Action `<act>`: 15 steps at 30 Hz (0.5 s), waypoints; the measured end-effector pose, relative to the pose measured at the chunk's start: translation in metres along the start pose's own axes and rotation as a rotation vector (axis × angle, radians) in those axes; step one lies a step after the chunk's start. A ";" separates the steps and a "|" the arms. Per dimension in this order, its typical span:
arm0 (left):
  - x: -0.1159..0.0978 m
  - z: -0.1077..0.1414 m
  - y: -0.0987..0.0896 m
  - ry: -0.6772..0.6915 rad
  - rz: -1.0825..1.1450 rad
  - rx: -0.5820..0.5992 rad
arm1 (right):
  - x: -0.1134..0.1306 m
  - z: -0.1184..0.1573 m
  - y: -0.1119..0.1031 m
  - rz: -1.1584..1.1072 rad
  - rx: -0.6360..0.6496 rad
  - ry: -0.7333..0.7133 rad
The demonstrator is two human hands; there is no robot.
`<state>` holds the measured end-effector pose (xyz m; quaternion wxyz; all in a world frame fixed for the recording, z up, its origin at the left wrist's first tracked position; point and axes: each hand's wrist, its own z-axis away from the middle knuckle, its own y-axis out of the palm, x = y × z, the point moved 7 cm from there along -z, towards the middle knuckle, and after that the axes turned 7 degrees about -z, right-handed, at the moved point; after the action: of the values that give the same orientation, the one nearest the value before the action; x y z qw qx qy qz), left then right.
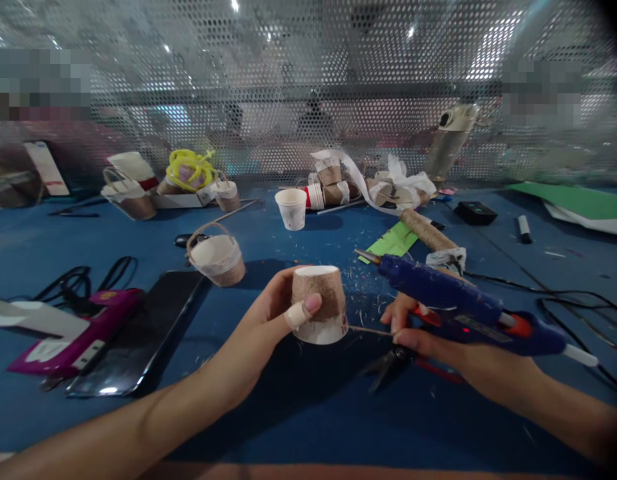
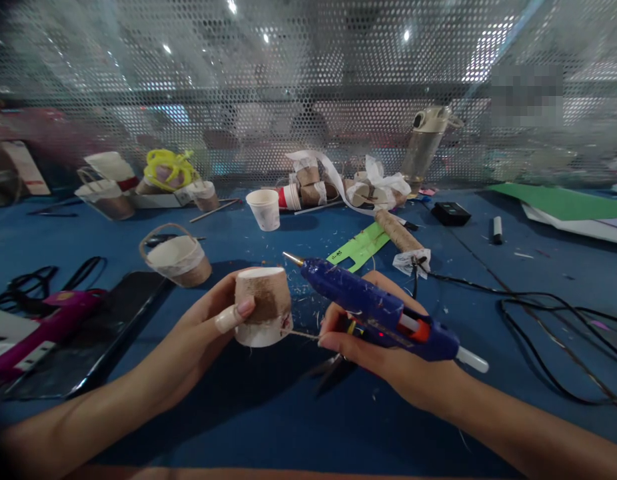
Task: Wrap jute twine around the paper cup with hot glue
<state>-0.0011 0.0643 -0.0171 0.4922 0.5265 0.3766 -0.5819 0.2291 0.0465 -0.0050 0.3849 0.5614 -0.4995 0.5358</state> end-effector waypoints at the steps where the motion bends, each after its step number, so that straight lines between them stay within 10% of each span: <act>1: -0.001 0.000 0.000 0.010 -0.010 -0.005 | 0.002 0.000 0.000 0.006 -0.009 0.002; 15: -0.003 0.002 -0.005 0.007 -0.132 -0.066 | -0.005 -0.003 -0.006 0.022 0.037 0.013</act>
<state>-0.0062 0.0637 -0.0139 0.4688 0.4861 0.4312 -0.5984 0.2346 0.0517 -0.0091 0.3719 0.5593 -0.4933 0.5528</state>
